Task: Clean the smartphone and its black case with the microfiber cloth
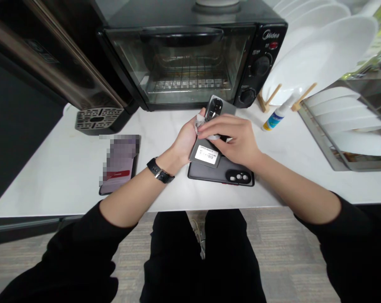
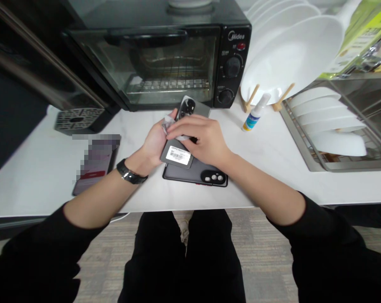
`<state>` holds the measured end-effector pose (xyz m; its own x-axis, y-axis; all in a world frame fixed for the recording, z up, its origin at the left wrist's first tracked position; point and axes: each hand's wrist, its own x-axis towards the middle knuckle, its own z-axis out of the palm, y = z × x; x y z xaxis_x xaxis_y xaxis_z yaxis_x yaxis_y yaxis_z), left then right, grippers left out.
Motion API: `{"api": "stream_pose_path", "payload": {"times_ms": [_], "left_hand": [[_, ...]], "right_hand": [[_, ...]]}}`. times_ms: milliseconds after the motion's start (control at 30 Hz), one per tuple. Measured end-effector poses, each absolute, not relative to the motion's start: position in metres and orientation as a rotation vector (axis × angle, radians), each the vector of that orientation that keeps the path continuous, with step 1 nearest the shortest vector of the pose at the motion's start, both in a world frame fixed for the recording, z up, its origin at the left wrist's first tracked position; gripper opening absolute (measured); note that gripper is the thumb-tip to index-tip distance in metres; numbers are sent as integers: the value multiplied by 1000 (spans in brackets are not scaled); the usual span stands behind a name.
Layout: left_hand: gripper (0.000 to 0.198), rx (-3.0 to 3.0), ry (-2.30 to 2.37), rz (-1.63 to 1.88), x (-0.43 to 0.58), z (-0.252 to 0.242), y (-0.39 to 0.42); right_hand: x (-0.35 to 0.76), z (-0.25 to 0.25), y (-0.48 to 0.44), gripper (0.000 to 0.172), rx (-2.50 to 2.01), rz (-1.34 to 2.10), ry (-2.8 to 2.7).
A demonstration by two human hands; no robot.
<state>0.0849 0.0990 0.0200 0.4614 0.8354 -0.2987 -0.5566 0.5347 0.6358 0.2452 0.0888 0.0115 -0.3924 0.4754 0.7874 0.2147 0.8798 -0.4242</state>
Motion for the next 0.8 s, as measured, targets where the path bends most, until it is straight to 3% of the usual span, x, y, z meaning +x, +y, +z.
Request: {"api": "stream_pose_path", "payload": {"times_ms": [267, 500, 667, 800], "left_hand": [[61, 534, 617, 1134, 81, 33, 104], [47, 465, 587, 988, 85, 30, 95], [44, 432, 573, 765, 86, 26, 88], [40, 467, 557, 788, 87, 21, 91]], "right_hand": [[250, 19, 88, 21, -384, 376, -2137], [261, 15, 101, 29, -757, 86, -1866], [261, 18, 99, 26, -889, 108, -1698], [258, 20, 95, 26, -802, 183, -1775]]}}
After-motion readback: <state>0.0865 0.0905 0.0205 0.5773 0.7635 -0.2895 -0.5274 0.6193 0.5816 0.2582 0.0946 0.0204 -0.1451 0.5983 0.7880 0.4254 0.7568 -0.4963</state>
